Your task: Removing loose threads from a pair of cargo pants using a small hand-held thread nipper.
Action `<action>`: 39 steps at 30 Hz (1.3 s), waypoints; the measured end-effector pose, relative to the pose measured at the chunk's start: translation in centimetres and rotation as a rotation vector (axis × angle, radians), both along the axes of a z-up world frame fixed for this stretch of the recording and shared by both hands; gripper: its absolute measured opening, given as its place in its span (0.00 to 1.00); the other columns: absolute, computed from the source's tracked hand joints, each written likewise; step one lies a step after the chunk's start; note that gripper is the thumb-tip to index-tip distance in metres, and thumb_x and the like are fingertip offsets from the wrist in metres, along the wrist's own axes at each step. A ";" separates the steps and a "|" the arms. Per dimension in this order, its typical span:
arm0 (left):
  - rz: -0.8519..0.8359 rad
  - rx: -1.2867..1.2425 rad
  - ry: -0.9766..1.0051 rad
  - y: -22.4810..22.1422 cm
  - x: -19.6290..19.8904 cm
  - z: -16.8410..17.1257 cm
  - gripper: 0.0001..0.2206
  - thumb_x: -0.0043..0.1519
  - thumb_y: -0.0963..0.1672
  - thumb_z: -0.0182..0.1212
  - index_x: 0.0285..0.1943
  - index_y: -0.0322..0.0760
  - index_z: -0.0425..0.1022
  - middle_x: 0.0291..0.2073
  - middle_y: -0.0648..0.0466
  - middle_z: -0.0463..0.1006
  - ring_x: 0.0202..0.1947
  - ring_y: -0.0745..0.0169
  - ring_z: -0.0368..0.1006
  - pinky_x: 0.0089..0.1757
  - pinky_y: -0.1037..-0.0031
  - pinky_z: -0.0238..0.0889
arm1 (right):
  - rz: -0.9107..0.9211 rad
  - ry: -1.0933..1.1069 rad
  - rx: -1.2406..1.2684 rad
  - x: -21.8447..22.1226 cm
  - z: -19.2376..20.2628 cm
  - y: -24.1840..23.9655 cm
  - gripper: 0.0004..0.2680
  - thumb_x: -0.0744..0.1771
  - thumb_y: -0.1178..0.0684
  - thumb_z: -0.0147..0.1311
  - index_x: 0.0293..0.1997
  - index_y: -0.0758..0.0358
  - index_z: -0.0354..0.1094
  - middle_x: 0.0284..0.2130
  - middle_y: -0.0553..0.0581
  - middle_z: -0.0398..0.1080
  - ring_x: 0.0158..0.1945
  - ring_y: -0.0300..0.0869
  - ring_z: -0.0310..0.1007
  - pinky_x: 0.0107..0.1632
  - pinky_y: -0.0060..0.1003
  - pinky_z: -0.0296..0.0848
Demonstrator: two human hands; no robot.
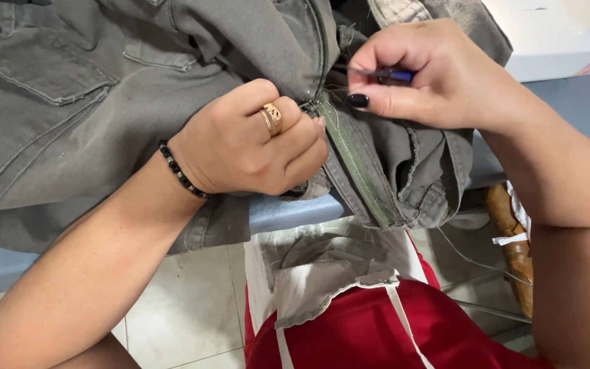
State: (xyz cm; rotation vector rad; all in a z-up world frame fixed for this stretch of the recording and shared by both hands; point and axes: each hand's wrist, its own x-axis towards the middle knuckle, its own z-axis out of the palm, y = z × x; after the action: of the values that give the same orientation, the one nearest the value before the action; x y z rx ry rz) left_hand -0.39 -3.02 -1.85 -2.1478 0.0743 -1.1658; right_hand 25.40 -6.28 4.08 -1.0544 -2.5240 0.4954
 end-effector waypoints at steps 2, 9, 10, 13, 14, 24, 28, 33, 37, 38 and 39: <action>0.005 0.002 0.002 0.0 0.0 0.0 0.16 0.67 0.37 0.49 0.25 0.46 0.60 0.24 0.60 0.57 0.25 0.66 0.50 0.30 0.76 0.46 | -0.026 0.062 -0.012 -0.2 0.0 0.0 0.05 0.71 0.55 0.59 0.42 0.65 0.72 0.34 0.52 0.73 0.35 0.37 0.68 0.40 0.30 0.65; 0.005 0.006 -0.001 0.0 0.0 0.0 0.15 0.68 0.37 0.49 0.26 0.45 0.62 0.25 0.60 0.61 0.26 0.66 0.53 0.31 0.77 0.48 | 0.075 0.021 0.067 -1.4 0.1 0.3 0.06 0.69 0.55 0.62 0.42 0.68 0.74 0.35 0.57 0.75 0.37 0.42 0.75 0.41 0.34 0.70; -0.001 -0.005 0.004 0.0 0.0 -0.1 0.15 0.68 0.37 0.50 0.27 0.45 0.64 0.26 0.60 0.64 0.27 0.65 0.55 0.31 0.77 0.49 | 0.062 -0.012 0.077 -1.5 -0.1 0.3 0.06 0.70 0.54 0.61 0.42 0.67 0.73 0.33 0.55 0.74 0.34 0.42 0.72 0.39 0.34 0.67; -0.030 -0.030 0.004 0.0 0.1 -0.1 0.15 0.68 0.37 0.50 0.27 0.44 0.64 0.27 0.59 0.66 0.25 0.65 0.53 0.30 0.75 0.47 | 0.022 -0.065 0.078 -1.3 -0.4 0.2 0.03 0.69 0.55 0.56 0.41 0.62 0.70 0.31 0.52 0.70 0.34 0.43 0.68 0.40 0.37 0.64; -0.032 -0.027 0.005 -0.1 0.0 -0.1 0.15 0.68 0.37 0.50 0.27 0.44 0.64 0.27 0.59 0.66 0.25 0.65 0.53 0.30 0.75 0.47 | 0.020 -0.064 0.081 -0.9 -0.4 0.1 0.03 0.69 0.55 0.56 0.41 0.62 0.70 0.31 0.52 0.70 0.34 0.43 0.68 0.40 0.37 0.64; 0.008 -0.017 0.002 0.0 -0.3 0.4 0.06 0.67 0.36 0.54 0.40 0.37 0.75 0.26 0.58 0.60 0.28 0.65 0.55 0.30 0.76 0.51 | -0.065 0.051 0.028 0.1 0.2 -2.3 0.14 0.72 0.44 0.38 0.47 0.67 0.66 0.34 0.53 0.68 0.31 0.38 0.65 0.35 0.32 0.62; -0.007 -0.019 0.022 0.1 -0.3 -0.1 0.06 0.66 0.35 0.53 0.41 0.34 0.76 0.28 0.56 0.64 0.28 0.64 0.58 0.30 0.75 0.53 | -0.083 -0.094 0.195 0.4 -0.9 -3.0 0.10 0.73 0.48 0.45 0.48 0.66 0.66 0.35 0.56 0.68 0.36 0.47 0.68 0.39 0.40 0.66; -0.003 -0.028 0.000 -0.1 -0.1 0.0 0.08 0.68 0.37 0.55 0.35 0.37 0.75 0.26 0.57 0.64 0.27 0.65 0.56 0.30 0.76 0.51 | -0.097 -0.069 0.278 0.7 -2.2 -3.3 0.10 0.72 0.50 0.55 0.50 0.69 0.68 0.37 0.58 0.70 0.36 0.50 0.67 0.39 0.40 0.64; 0.005 -0.029 0.001 -0.2 -0.1 0.2 0.10 0.68 0.37 0.57 0.32 0.39 0.73 0.25 0.58 0.61 0.26 0.66 0.54 0.30 0.76 0.50 | -0.126 -0.064 0.289 0.8 -2.5 -3.5 0.11 0.72 0.49 0.55 0.50 0.68 0.69 0.34 0.58 0.69 0.36 0.49 0.67 0.38 0.40 0.63; 0.008 -0.030 0.000 -0.1 -0.2 0.2 0.10 0.68 0.37 0.57 0.32 0.39 0.73 0.25 0.58 0.61 0.26 0.66 0.54 0.30 0.76 0.50 | -0.123 -0.064 0.288 0.8 -2.6 -3.5 0.11 0.72 0.49 0.55 0.50 0.68 0.69 0.34 0.58 0.69 0.36 0.49 0.67 0.38 0.40 0.63; 0.002 -0.031 0.004 -0.1 -0.2 0.1 0.09 0.68 0.37 0.56 0.35 0.38 0.74 0.26 0.58 0.63 0.26 0.66 0.56 0.30 0.76 0.52 | -0.136 -0.066 0.288 0.8 -2.6 -3.5 0.10 0.72 0.49 0.56 0.50 0.68 0.69 0.33 0.57 0.68 0.35 0.48 0.66 0.37 0.39 0.63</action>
State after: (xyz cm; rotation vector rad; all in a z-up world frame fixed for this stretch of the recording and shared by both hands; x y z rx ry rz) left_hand -0.56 -3.15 -1.72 -2.1768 0.0562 -1.1682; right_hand 26.20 -9.78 1.46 -1.1342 -2.4622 0.0564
